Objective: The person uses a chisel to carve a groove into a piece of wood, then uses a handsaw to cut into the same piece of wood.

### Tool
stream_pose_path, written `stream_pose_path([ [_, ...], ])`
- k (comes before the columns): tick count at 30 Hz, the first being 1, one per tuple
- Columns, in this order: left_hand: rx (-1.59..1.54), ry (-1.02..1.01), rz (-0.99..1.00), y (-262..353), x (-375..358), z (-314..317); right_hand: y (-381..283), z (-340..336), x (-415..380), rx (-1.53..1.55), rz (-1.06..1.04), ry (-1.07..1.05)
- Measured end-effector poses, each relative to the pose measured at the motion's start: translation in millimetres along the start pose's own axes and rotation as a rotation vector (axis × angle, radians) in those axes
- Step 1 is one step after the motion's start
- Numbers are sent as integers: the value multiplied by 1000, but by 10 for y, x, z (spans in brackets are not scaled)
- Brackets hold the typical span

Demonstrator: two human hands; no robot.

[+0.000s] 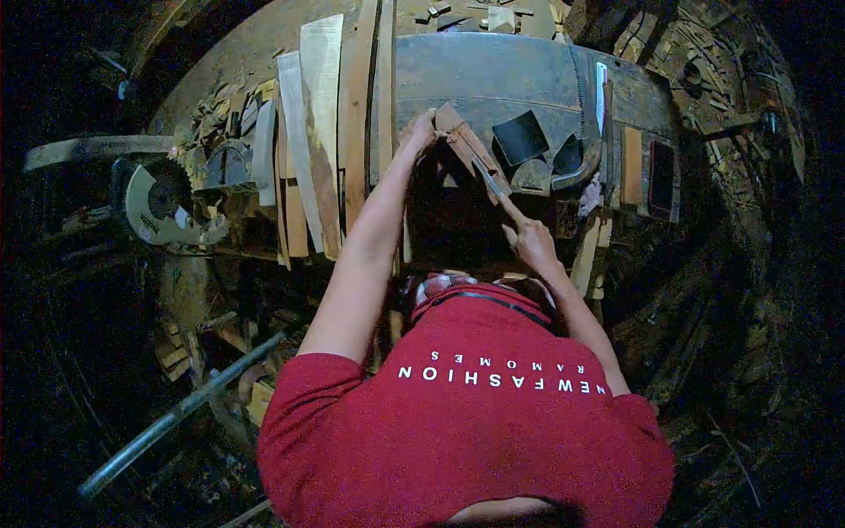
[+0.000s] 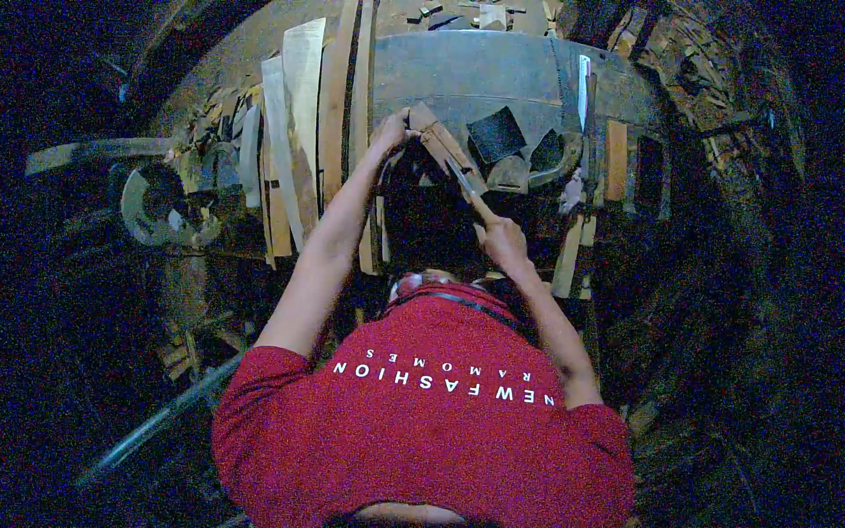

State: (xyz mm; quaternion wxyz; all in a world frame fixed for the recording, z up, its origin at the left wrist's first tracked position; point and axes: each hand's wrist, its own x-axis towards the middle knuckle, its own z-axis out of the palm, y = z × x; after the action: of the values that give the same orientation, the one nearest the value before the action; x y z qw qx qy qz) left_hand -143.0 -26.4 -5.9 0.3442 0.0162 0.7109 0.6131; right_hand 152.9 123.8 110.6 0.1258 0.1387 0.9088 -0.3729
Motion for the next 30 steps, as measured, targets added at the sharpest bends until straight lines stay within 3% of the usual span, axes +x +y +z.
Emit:
stream_pose_path([
  [2,-355,-25,-123,-163,28,-21,31,14,-71,-6,11,8],
  [3,-355,-26,-128,-147,-4,-10,11,-15,-69,-20,24,-15],
  [8,1067,49,135,308,-368,97,-5,-24,-62,-32,26,-20],
  [11,1199,56,155,244,-306,63,14,144,96,-73,4,21],
  [15,1253,167,249,-39,-133,-10,-72,230,385,-58,-79,100],
  [16,1054,159,156,42,-183,22,-74,197,394,-51,-122,128],
  [17,852,146,61,105,-236,67,-56,162,368,-94,-29,24],
  [18,850,141,62,101,-226,89,-22,143,296,-96,-24,25],
  [25,900,77,313,-93,-178,43,-71,169,187,-9,59,1],
  [28,922,62,433,-102,-161,-5,-91,291,490,-11,-120,133],
  [30,938,61,481,-37,-135,-59,-99,318,579,65,-290,335],
])
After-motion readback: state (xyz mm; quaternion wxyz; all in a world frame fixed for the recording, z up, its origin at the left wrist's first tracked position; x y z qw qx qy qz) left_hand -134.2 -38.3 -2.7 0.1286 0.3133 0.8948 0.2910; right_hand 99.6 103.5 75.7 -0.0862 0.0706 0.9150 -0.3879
